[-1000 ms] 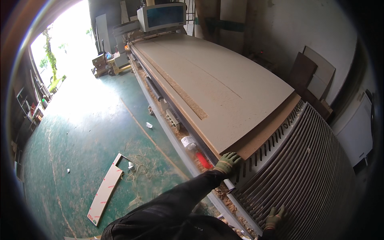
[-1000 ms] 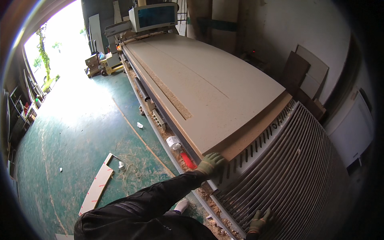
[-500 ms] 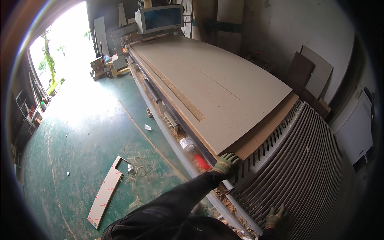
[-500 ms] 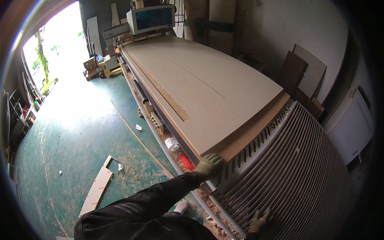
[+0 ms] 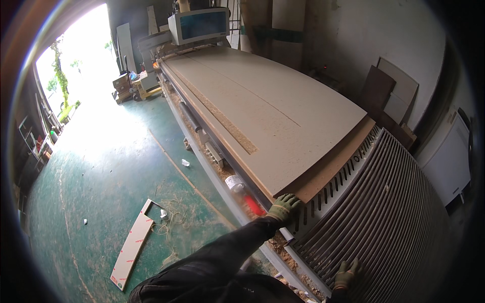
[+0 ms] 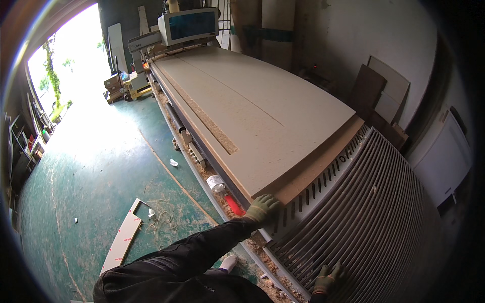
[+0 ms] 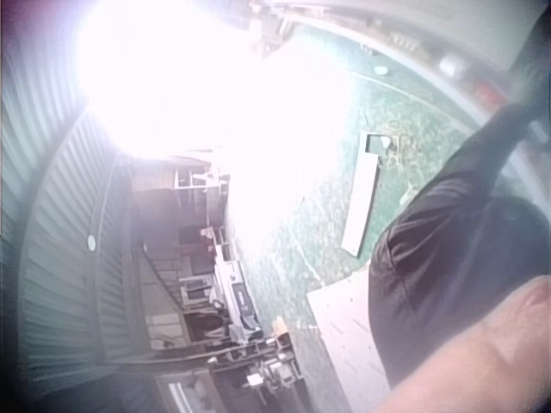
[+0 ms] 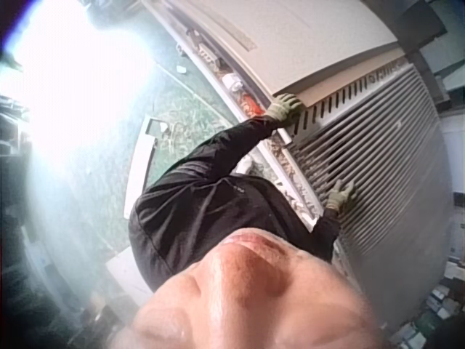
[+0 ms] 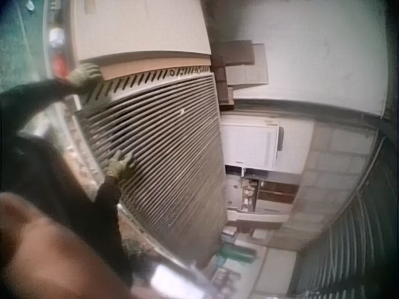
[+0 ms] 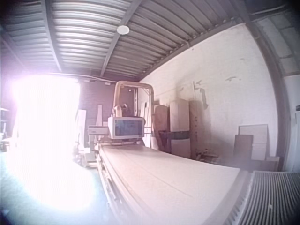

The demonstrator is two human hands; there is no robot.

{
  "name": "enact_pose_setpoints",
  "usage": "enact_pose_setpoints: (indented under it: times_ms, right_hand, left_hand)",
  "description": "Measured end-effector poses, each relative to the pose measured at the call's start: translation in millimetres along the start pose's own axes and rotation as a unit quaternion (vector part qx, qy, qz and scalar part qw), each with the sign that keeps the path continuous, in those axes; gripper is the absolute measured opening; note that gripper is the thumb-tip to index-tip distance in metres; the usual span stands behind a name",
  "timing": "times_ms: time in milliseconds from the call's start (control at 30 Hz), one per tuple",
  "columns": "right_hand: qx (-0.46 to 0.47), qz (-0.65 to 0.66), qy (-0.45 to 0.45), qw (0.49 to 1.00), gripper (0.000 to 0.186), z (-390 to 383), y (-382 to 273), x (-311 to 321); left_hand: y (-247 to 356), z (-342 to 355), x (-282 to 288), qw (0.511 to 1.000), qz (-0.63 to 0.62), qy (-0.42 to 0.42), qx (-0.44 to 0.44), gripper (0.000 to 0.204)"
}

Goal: The person applies small paper labels to a large board on a CNC machine table. They peel labels from a sheet and place them on specific spots on the board while another person assists by holding the board steady.

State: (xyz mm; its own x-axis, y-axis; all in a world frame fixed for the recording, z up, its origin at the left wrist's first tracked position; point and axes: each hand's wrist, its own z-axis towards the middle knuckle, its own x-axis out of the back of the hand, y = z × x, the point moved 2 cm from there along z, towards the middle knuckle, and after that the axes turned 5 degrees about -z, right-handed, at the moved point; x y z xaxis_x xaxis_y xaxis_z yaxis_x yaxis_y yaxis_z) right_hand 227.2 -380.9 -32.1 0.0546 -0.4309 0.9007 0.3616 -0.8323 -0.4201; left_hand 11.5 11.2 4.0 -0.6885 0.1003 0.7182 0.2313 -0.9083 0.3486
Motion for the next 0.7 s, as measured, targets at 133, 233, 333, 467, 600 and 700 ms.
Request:
enact_pose_setpoints:
  times_ms: [133, 233, 333, 467, 600, 700]
  right_hand:
    - [0.010, -0.026, 0.015, 1.000, 0.066, -0.1, 1.7, -0.6]
    - [0.024, -0.038, 0.034, 0.998, 0.064, -0.3, 2.4, -0.2]
    - [0.032, -0.044, 0.037, 0.998, 0.063, -0.5, 2.4, 1.2]
    - [0.024, -0.053, 0.024, 0.998, 0.064, -0.5, 1.2, 1.7]
    - [0.005, 0.020, -0.001, 1.000, 0.067, -0.3, 0.5, -1.6]
    - [-0.001, 0.062, -0.015, 0.998, 0.068, 0.6, 1.5, -3.7]
  left_hand:
    - [0.3, 0.6, 0.4, 1.000, 0.003, -0.007, 0.005, 0.042]
    - [0.7, 0.6, 0.9, 1.000, 0.005, -0.012, 0.008, 0.042]
    - [1.0, 0.4, 0.8, 1.000, 0.007, -0.013, 0.010, 0.041]
    - [0.0, -0.3, -0.2, 1.000, 0.017, -0.016, 0.011, 0.041]
    - [-0.7, -0.3, -0.4, 1.000, 0.008, -0.013, 0.007, 0.041]
    - [0.1, 0.4, 1.0, 1.000, 0.008, -0.018, 0.007, 0.042]
